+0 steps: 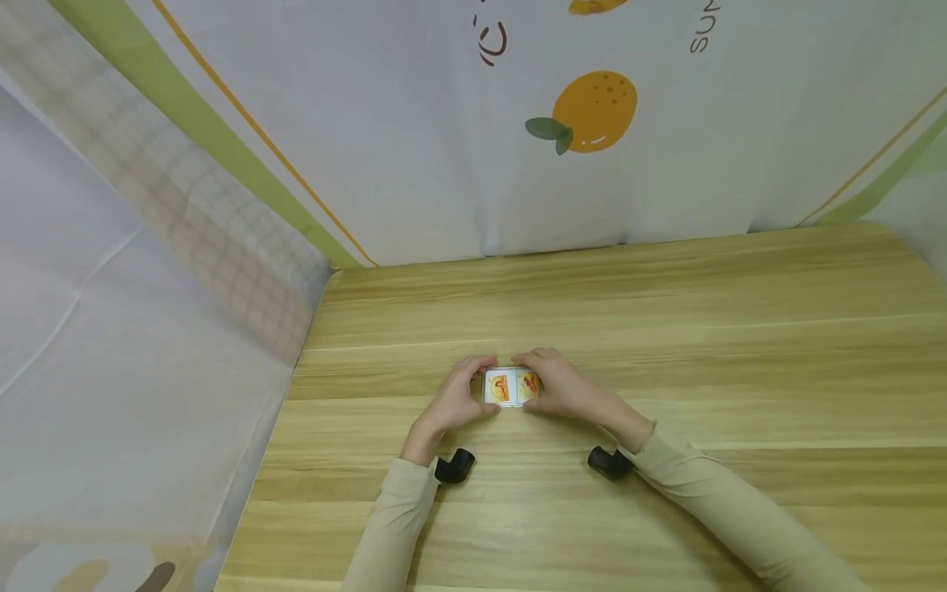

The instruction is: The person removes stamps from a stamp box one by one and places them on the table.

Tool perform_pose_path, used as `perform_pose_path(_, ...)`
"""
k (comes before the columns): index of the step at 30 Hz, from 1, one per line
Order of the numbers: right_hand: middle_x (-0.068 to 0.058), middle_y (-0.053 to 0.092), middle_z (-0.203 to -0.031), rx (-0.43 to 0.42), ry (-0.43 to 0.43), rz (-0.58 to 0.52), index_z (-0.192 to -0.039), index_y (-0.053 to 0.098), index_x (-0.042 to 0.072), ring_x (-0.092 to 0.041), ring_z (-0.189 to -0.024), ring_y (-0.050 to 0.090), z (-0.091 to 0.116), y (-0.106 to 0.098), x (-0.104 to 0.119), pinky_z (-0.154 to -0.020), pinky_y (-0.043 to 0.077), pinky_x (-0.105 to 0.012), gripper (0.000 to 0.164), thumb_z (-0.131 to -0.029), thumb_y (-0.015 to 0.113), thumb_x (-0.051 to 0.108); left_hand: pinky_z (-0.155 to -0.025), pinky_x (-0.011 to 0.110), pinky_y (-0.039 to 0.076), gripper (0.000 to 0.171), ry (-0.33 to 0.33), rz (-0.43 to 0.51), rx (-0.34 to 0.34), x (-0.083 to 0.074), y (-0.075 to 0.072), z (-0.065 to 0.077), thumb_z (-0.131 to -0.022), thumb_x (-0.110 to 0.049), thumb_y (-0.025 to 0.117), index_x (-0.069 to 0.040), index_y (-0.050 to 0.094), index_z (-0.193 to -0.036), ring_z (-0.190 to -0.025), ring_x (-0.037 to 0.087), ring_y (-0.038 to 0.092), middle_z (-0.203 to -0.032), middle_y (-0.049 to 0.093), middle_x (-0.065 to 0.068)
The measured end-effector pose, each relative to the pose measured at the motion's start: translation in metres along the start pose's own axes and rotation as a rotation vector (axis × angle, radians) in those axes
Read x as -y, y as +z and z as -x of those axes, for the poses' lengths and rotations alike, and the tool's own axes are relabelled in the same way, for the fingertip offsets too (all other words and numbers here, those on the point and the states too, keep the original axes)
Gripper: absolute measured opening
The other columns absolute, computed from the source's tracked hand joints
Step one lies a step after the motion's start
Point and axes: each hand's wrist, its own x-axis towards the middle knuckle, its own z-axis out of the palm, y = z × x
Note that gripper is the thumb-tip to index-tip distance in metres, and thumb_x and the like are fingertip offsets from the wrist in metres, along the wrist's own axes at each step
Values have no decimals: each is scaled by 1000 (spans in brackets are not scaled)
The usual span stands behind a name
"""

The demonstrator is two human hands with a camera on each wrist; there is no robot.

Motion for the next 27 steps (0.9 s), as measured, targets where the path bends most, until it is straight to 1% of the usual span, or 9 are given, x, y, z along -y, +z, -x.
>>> perform_pose_path(7,-18,56,-121,-1,-16,1,-128,50,-7,-33,-113,50,-1,1,-2,-95,44,-46,67,-71,81,10,-102,36,39,71,8,-1,0,1,0,0,-68,6,78,1,48,-132,-116,25,47,-127,52,10)
perform_pose_path(13,-18,57,-120,-8,-25,-10,-127,50,-7,-32,-110,51,-1,1,-2,-94,44,-46,67,-70,81,9,-102,38,39,70,17,1,-1,2,0,0,-68,6,78,1,48,-131,-115,25,47,-127,51,11)
perform_pose_path(19,-18,58,-119,-13,-35,-22,-125,51,-7,-31,-108,52,-1,0,-3,-92,45,-45,66,-69,82,8,-102,38,39,71,8,-2,2,2,0,0,-68,6,78,0,48,-132,-116,26,47,-128,52,10)
perform_pose_path(27,-19,57,-121,-10,-22,-32,-125,52,-7,-32,-111,51,-1,-1,-2,-94,44,-46,64,-70,81,8,-102,40,39,72,7,-1,4,2,-1,0,-67,5,78,-1,48,-132,-117,27,47,-128,52,10)
